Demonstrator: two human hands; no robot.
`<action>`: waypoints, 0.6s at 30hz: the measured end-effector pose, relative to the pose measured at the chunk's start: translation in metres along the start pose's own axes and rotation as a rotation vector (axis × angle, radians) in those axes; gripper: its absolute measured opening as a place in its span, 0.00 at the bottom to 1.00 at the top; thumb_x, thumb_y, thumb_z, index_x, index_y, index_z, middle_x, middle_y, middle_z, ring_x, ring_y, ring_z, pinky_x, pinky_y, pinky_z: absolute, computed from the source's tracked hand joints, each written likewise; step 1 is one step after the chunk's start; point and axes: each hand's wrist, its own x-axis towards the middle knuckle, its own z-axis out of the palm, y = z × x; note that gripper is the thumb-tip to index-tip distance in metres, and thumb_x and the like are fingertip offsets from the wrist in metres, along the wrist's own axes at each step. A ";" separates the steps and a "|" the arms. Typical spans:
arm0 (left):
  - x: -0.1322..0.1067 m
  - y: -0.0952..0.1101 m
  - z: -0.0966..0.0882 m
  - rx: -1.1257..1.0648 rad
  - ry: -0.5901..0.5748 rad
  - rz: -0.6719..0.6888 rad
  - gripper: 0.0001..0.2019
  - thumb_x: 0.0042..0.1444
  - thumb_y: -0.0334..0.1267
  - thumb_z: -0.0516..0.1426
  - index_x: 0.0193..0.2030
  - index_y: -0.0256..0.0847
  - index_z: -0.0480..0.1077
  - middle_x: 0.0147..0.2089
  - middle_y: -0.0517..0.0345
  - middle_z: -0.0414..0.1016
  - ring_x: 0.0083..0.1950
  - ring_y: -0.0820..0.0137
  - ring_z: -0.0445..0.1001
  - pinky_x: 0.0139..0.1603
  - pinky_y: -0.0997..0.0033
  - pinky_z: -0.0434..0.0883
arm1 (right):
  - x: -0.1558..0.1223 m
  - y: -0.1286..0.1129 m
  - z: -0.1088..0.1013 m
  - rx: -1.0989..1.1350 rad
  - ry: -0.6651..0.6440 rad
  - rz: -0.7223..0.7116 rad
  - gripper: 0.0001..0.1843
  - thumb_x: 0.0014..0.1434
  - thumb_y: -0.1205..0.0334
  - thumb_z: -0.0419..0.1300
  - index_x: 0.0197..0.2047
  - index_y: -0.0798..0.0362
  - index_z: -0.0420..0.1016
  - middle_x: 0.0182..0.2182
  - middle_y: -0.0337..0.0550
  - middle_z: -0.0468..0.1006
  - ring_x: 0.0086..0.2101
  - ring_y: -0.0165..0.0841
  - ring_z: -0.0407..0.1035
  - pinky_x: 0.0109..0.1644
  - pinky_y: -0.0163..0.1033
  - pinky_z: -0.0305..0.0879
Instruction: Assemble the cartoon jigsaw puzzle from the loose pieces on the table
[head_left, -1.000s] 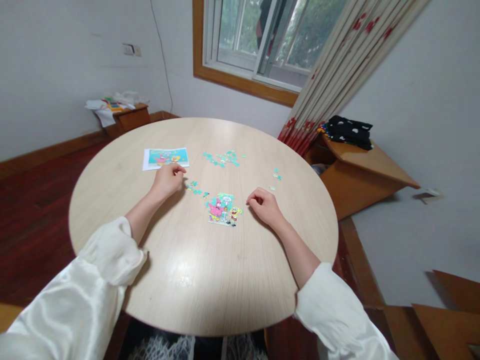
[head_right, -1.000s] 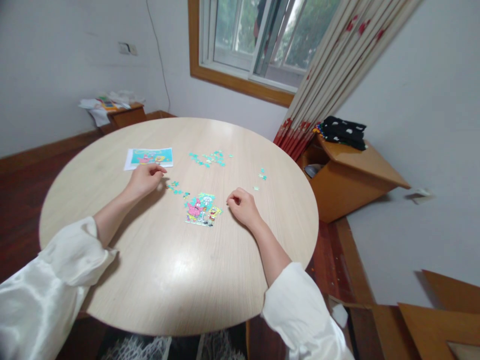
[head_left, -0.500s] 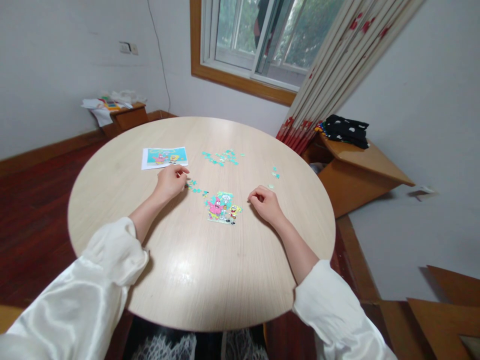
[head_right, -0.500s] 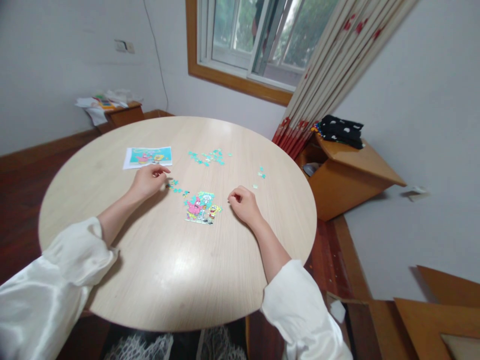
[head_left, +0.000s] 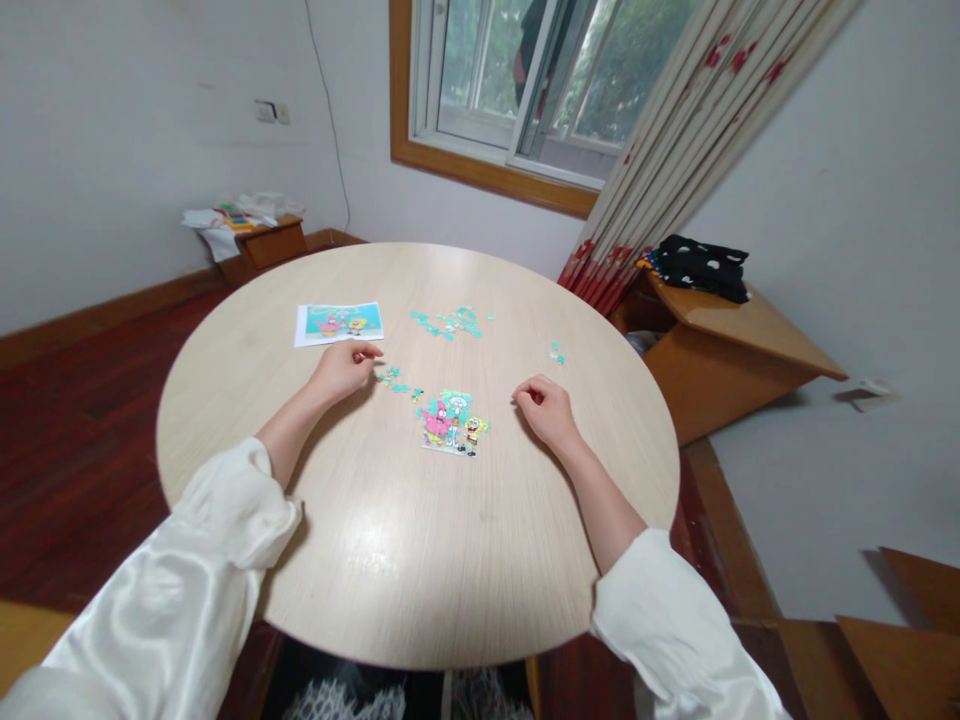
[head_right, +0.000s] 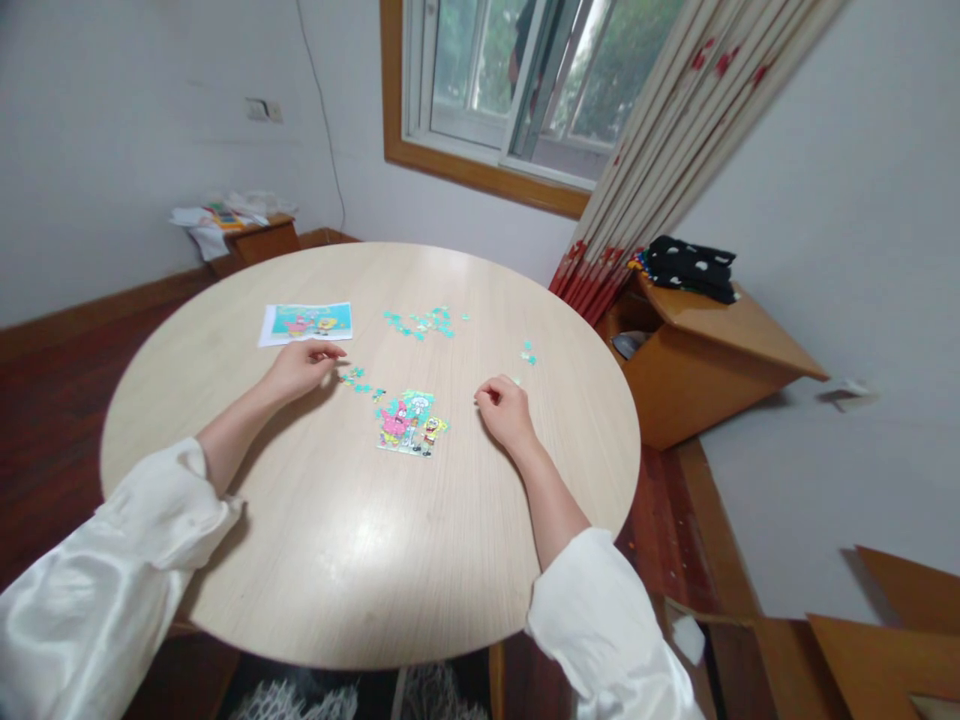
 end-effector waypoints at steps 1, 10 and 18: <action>-0.001 -0.001 -0.001 -0.003 -0.025 0.023 0.13 0.48 0.30 0.52 0.37 0.34 0.76 0.35 0.48 0.76 0.35 0.64 0.72 0.41 0.61 0.69 | 0.000 0.000 0.001 -0.002 -0.006 -0.002 0.08 0.46 0.67 0.53 0.19 0.53 0.69 0.21 0.39 0.69 0.24 0.30 0.61 0.32 0.37 0.57; -0.029 0.027 0.001 0.036 -0.272 0.427 0.14 0.51 0.30 0.52 0.37 0.39 0.78 0.33 0.54 0.71 0.37 0.68 0.69 0.44 0.63 0.67 | -0.005 -0.009 0.002 0.004 -0.022 -0.089 0.09 0.49 0.70 0.52 0.23 0.53 0.71 0.23 0.40 0.68 0.26 0.31 0.61 0.34 0.39 0.60; -0.033 0.025 0.018 0.069 -0.222 0.473 0.12 0.51 0.32 0.52 0.35 0.38 0.78 0.31 0.56 0.70 0.34 0.69 0.69 0.43 0.65 0.64 | -0.032 -0.047 0.023 -0.076 -0.234 -0.538 0.14 0.52 0.74 0.52 0.31 0.51 0.76 0.39 0.47 0.68 0.42 0.38 0.60 0.48 0.46 0.60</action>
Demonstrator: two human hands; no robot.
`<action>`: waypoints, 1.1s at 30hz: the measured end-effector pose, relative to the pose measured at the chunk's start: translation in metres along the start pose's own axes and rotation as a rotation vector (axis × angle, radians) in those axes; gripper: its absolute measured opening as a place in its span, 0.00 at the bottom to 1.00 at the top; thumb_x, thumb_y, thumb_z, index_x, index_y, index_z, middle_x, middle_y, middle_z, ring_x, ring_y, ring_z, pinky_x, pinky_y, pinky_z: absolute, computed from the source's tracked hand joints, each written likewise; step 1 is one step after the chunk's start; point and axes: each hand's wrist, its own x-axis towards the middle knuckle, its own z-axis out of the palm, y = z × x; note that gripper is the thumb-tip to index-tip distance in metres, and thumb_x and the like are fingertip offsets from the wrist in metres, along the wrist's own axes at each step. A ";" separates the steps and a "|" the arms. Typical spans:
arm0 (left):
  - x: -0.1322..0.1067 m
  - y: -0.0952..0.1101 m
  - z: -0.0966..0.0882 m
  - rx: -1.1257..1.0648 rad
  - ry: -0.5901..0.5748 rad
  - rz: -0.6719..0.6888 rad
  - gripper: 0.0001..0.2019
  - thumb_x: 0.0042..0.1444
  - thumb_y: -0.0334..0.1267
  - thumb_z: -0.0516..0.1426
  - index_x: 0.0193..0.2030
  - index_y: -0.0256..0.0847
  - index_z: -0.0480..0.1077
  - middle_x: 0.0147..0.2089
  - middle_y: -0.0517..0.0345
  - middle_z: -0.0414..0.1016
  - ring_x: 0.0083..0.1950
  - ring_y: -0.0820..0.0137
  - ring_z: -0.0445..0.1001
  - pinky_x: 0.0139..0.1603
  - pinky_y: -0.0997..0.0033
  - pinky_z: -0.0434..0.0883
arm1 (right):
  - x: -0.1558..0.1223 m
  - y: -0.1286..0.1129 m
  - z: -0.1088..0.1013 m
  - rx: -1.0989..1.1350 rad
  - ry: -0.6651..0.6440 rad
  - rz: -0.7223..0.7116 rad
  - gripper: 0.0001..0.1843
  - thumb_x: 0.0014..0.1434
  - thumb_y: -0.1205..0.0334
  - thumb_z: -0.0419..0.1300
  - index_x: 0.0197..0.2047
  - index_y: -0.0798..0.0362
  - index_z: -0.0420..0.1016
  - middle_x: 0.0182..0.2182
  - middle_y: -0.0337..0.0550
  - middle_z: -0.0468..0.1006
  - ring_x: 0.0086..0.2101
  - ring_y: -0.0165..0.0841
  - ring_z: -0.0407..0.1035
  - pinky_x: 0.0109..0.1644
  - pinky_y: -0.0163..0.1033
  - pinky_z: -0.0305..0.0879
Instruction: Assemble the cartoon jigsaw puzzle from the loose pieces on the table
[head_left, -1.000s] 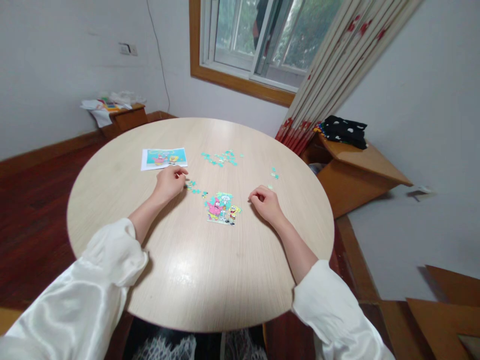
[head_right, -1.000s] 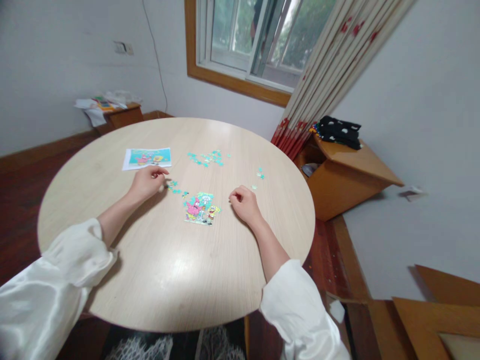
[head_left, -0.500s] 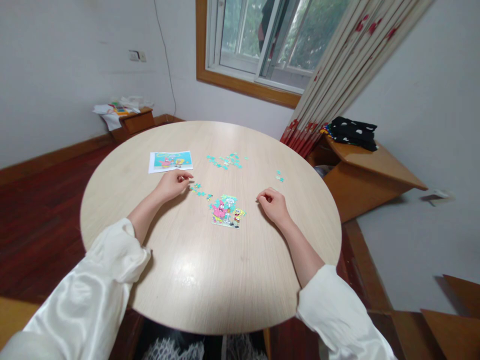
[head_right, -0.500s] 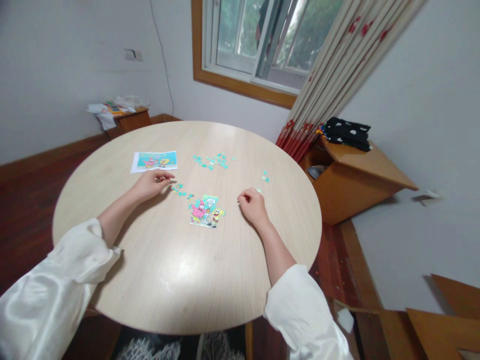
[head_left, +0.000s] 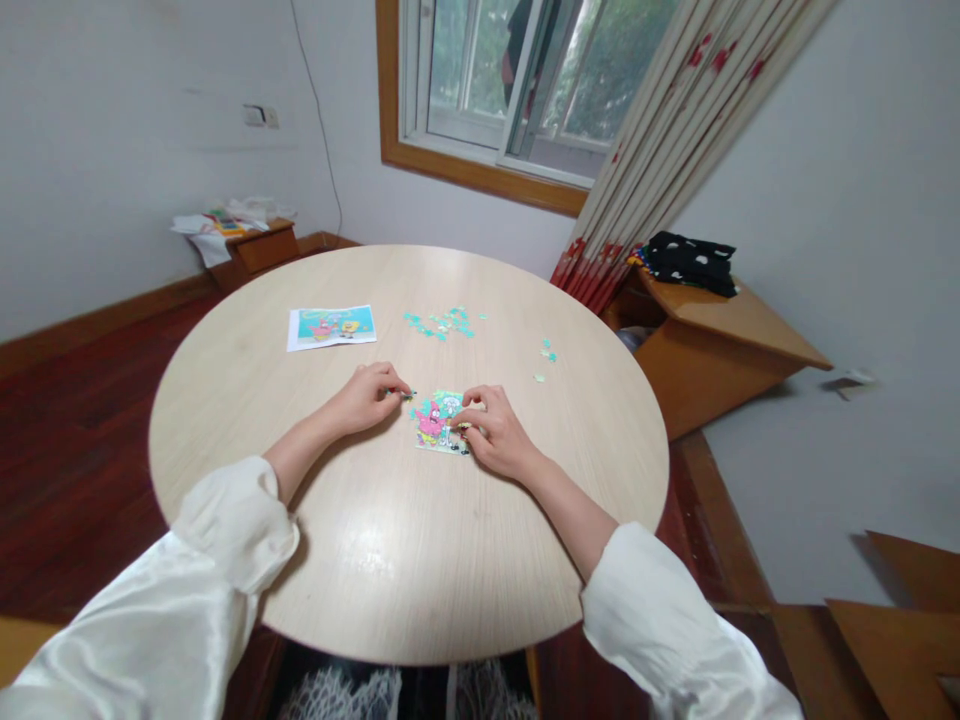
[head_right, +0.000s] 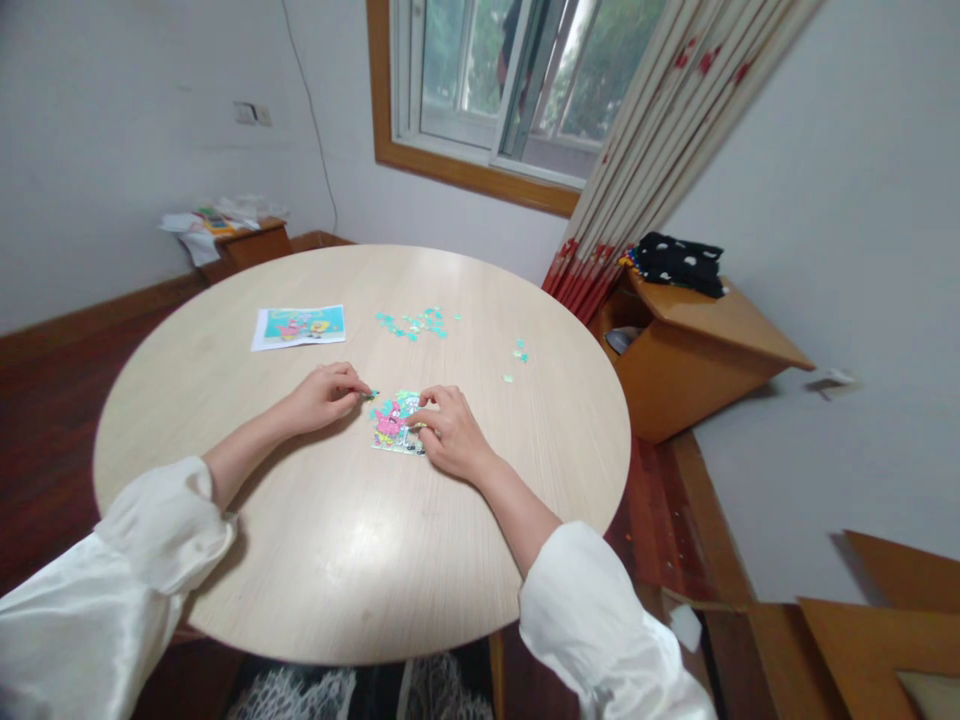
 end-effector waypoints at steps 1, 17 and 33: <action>0.000 -0.001 0.000 0.006 0.002 -0.008 0.12 0.52 0.32 0.53 0.36 0.38 0.77 0.31 0.57 0.70 0.33 0.69 0.68 0.42 0.65 0.64 | 0.000 0.000 0.001 -0.010 0.001 0.008 0.14 0.53 0.75 0.52 0.31 0.51 0.76 0.39 0.47 0.68 0.42 0.38 0.59 0.48 0.46 0.59; 0.001 -0.005 -0.007 0.101 -0.024 -0.080 0.15 0.55 0.44 0.58 0.46 0.40 0.74 0.38 0.53 0.69 0.41 0.64 0.67 0.47 0.60 0.59 | 0.000 0.004 0.001 0.003 -0.005 0.096 0.13 0.55 0.75 0.49 0.30 0.52 0.72 0.35 0.46 0.68 0.40 0.37 0.59 0.46 0.45 0.59; 0.007 0.003 0.000 0.269 -0.128 -0.052 0.11 0.56 0.40 0.56 0.41 0.39 0.76 0.42 0.49 0.67 0.48 0.57 0.63 0.49 0.55 0.56 | 0.002 0.006 0.000 0.026 0.086 0.201 0.13 0.56 0.73 0.47 0.27 0.51 0.70 0.32 0.44 0.67 0.38 0.36 0.61 0.44 0.43 0.59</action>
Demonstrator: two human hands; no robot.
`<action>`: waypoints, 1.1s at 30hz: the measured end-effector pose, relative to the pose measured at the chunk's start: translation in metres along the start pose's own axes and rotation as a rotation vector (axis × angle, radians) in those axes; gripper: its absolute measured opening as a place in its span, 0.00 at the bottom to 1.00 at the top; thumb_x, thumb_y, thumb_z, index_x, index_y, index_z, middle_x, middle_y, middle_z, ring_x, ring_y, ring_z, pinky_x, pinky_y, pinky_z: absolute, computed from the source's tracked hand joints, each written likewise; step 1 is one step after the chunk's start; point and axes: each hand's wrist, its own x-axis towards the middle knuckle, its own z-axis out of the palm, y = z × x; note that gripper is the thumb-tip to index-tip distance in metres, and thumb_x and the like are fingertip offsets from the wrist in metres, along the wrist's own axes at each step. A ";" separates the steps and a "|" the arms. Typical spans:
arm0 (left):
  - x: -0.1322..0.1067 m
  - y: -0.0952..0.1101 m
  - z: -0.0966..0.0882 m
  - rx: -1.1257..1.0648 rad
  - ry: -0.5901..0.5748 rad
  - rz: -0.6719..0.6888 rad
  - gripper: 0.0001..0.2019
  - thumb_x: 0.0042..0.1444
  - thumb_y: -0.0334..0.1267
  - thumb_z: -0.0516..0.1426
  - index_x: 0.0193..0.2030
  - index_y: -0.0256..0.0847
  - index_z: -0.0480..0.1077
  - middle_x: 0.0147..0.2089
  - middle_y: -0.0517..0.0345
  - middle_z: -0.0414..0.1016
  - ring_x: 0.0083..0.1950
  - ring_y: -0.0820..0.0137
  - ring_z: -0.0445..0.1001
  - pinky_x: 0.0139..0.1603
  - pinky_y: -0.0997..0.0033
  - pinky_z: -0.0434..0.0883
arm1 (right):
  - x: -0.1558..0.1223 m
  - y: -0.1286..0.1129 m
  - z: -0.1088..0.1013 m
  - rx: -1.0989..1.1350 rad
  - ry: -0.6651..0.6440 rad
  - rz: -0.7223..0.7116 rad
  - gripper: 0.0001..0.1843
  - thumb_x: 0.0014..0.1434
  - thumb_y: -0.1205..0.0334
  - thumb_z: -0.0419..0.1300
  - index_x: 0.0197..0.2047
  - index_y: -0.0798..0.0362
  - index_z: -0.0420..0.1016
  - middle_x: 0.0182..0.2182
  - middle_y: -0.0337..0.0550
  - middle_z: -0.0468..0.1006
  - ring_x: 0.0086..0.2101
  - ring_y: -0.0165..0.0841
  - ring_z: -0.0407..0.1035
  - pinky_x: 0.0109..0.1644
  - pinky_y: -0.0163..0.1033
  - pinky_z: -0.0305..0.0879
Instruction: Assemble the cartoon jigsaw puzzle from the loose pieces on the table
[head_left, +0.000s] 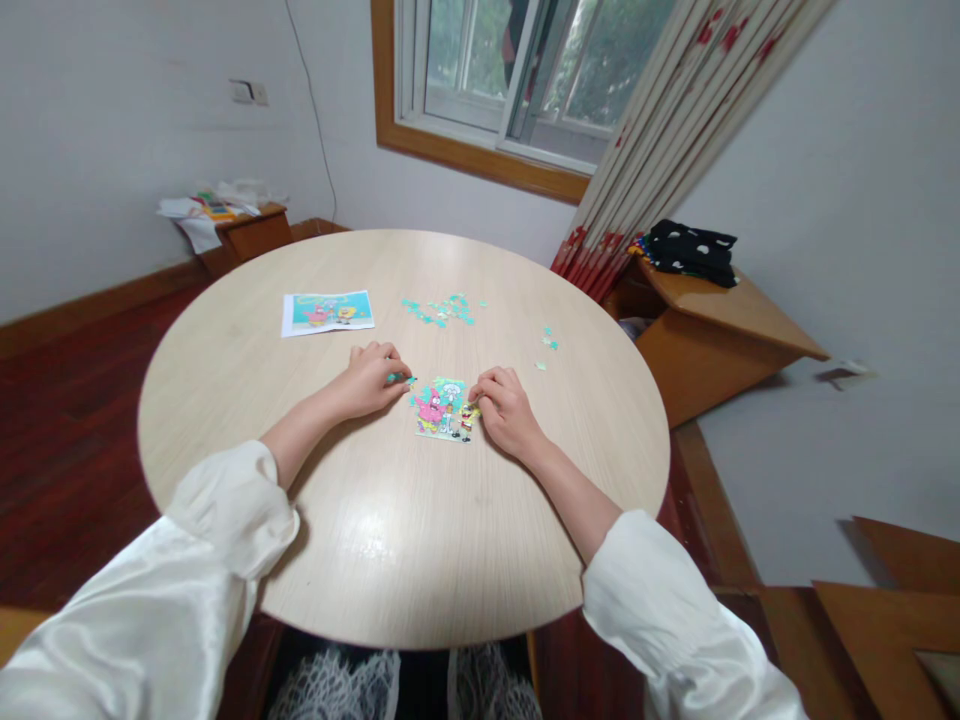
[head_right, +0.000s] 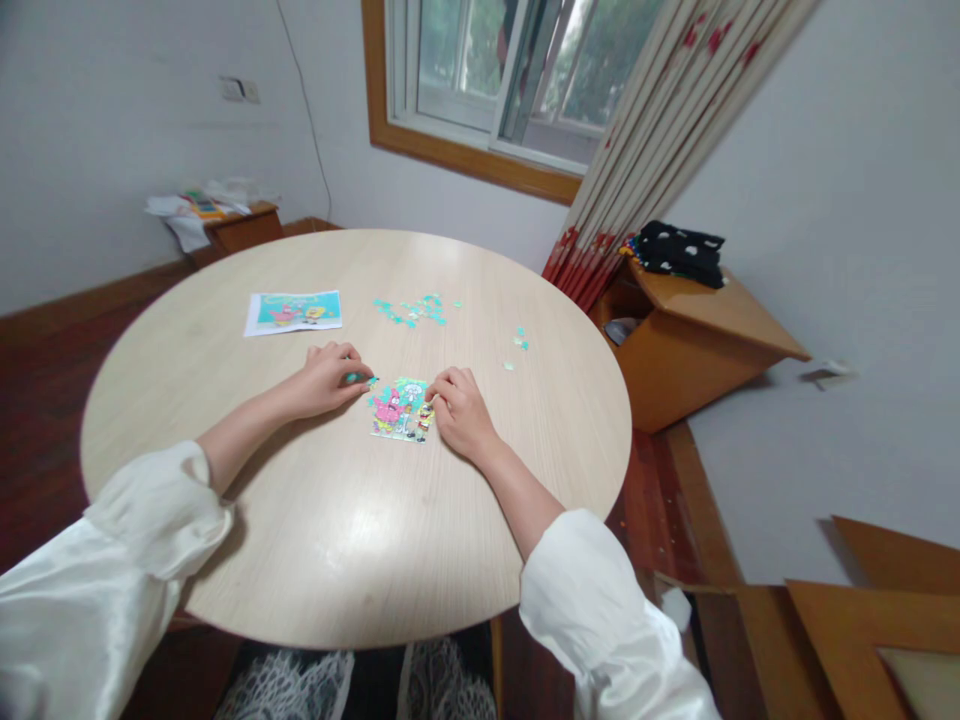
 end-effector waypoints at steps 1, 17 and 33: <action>0.000 0.000 0.001 -0.012 -0.002 -0.006 0.10 0.56 0.39 0.56 0.41 0.39 0.75 0.41 0.49 0.68 0.48 0.57 0.63 0.49 0.55 0.56 | 0.000 0.000 0.000 0.002 0.002 0.000 0.13 0.56 0.74 0.47 0.27 0.52 0.70 0.32 0.44 0.67 0.38 0.36 0.60 0.44 0.43 0.59; 0.000 0.003 0.004 -0.036 0.013 -0.044 0.06 0.56 0.37 0.53 0.38 0.39 0.69 0.41 0.50 0.69 0.46 0.57 0.64 0.48 0.55 0.56 | 0.001 0.001 0.002 -0.007 0.001 0.037 0.12 0.54 0.74 0.49 0.26 0.51 0.70 0.31 0.44 0.68 0.37 0.37 0.61 0.44 0.45 0.59; 0.003 0.012 -0.002 -0.134 0.037 -0.057 0.07 0.51 0.38 0.56 0.34 0.38 0.71 0.32 0.57 0.75 0.36 0.65 0.70 0.47 0.60 0.59 | 0.013 0.001 0.013 -0.046 -0.013 0.118 0.12 0.57 0.71 0.51 0.33 0.51 0.76 0.35 0.46 0.71 0.41 0.38 0.62 0.47 0.46 0.58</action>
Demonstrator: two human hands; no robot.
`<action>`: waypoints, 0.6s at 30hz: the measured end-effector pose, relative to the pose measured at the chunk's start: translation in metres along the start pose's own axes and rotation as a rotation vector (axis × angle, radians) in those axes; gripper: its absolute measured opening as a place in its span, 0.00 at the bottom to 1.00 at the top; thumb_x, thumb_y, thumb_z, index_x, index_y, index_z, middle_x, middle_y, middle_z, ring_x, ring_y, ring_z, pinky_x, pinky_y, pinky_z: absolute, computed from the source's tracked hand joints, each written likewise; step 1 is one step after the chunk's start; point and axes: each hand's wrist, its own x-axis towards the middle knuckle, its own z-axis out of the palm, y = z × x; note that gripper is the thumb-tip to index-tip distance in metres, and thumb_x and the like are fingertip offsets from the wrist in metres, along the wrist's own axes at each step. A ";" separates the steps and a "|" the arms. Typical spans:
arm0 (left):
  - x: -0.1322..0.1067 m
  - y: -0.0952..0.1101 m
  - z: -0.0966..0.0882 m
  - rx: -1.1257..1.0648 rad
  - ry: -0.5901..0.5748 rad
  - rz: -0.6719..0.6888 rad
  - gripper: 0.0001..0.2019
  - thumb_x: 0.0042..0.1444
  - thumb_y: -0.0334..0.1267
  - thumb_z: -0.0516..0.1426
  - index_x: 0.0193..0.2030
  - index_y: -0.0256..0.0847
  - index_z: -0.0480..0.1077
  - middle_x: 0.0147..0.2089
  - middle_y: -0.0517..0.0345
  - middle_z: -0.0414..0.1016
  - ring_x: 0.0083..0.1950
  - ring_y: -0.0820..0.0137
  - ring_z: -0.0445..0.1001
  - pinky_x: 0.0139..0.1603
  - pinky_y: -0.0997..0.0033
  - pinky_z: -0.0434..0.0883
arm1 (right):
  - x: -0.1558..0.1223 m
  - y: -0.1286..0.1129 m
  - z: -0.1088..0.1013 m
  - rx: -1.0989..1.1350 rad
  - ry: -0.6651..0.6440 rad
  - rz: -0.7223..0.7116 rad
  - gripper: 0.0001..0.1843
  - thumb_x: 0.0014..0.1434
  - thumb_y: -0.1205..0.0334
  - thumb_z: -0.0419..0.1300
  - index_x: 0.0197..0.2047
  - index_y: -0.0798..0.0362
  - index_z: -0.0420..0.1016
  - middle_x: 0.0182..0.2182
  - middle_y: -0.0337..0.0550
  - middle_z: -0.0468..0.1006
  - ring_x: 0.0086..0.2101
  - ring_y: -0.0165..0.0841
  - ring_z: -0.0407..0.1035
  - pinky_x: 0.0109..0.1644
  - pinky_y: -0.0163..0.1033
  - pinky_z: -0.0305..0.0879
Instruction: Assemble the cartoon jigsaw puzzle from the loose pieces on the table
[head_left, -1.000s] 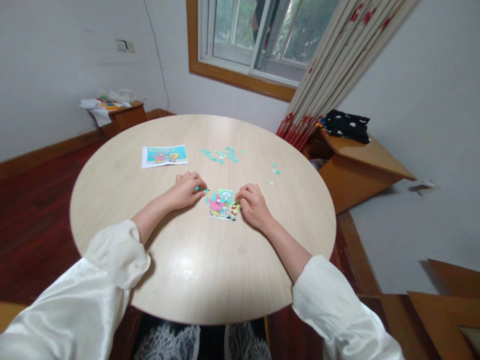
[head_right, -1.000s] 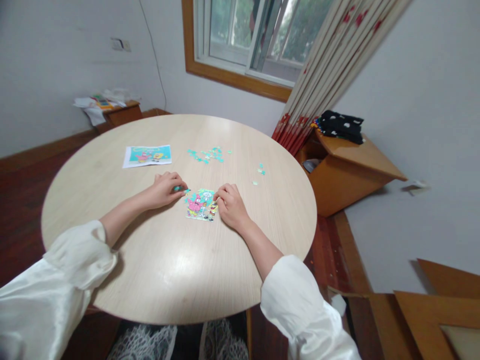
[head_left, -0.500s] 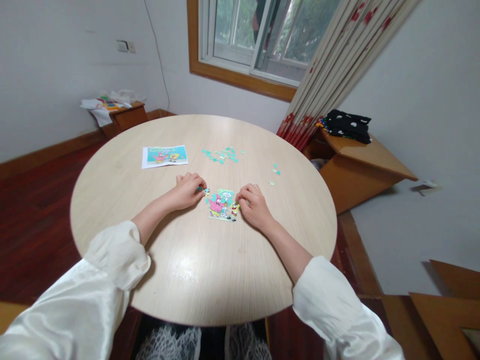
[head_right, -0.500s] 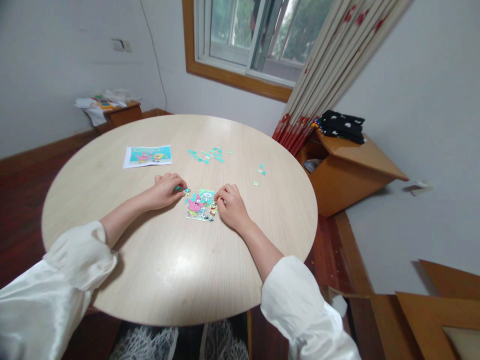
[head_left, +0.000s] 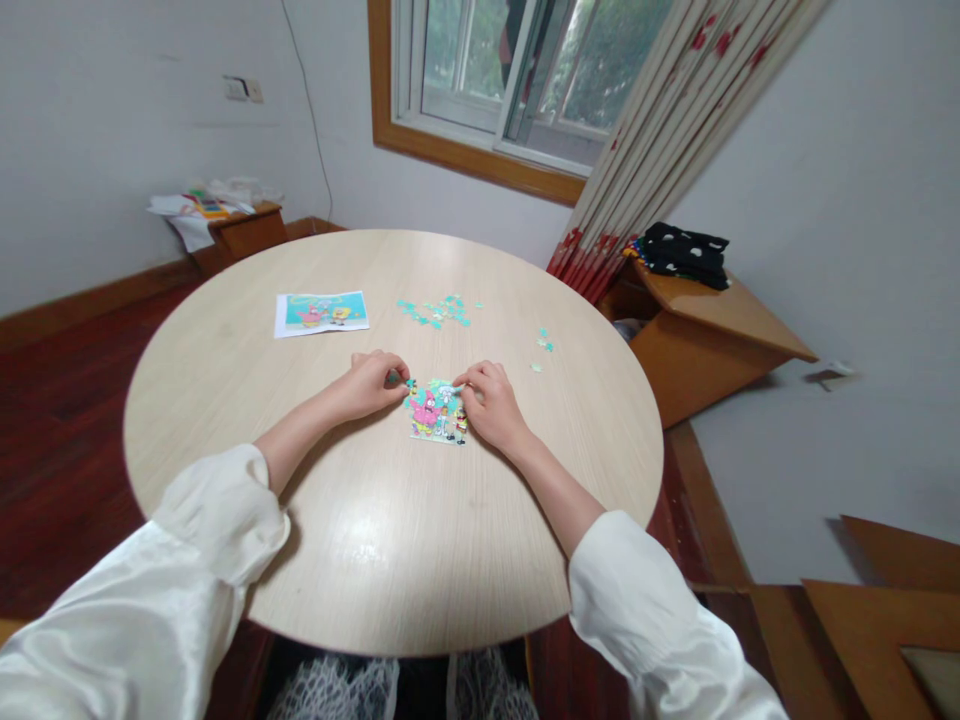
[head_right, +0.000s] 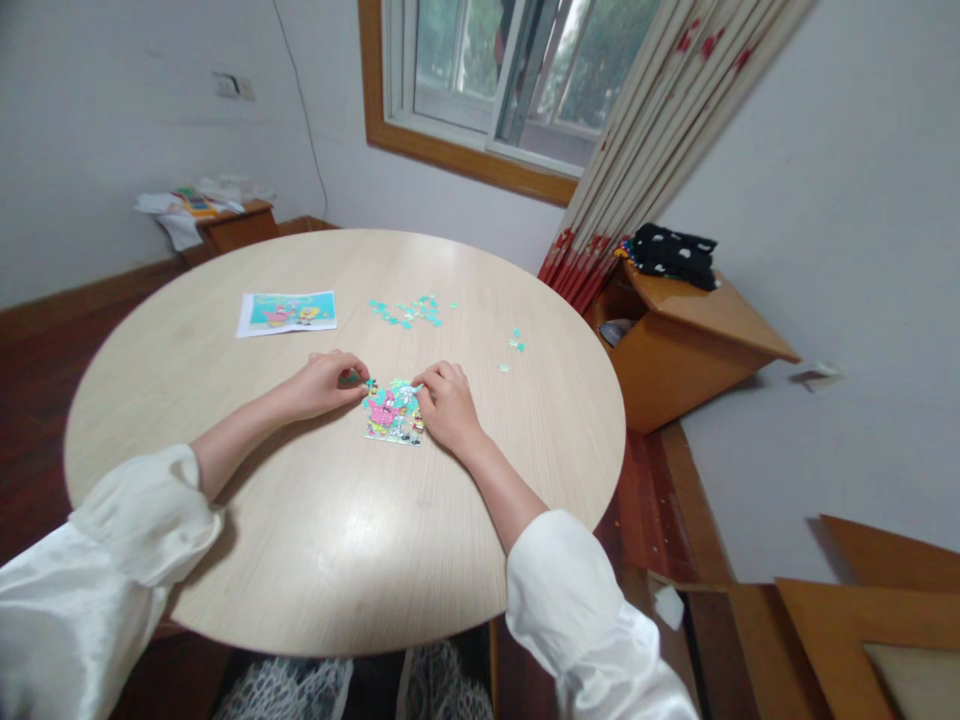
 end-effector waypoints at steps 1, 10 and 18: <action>0.000 0.000 0.000 0.000 0.006 0.002 0.07 0.51 0.38 0.56 0.34 0.38 0.71 0.32 0.57 0.75 0.36 0.65 0.70 0.47 0.60 0.59 | 0.002 -0.002 0.003 -0.024 -0.019 0.019 0.12 0.58 0.69 0.52 0.36 0.51 0.77 0.37 0.46 0.71 0.42 0.38 0.62 0.48 0.47 0.57; 0.002 0.004 0.004 -0.071 0.035 0.006 0.06 0.50 0.37 0.56 0.32 0.38 0.73 0.28 0.59 0.72 0.32 0.68 0.70 0.48 0.60 0.60 | 0.002 -0.013 0.011 -0.078 -0.158 -0.048 0.15 0.63 0.62 0.53 0.51 0.50 0.74 0.48 0.50 0.73 0.50 0.39 0.62 0.54 0.49 0.51; 0.003 0.004 0.009 -0.344 0.070 -0.046 0.09 0.47 0.41 0.57 0.28 0.37 0.74 0.22 0.60 0.68 0.26 0.72 0.64 0.31 0.70 0.62 | 0.000 -0.020 0.009 -0.080 -0.240 -0.142 0.17 0.64 0.64 0.52 0.54 0.50 0.73 0.49 0.50 0.74 0.52 0.38 0.62 0.55 0.48 0.49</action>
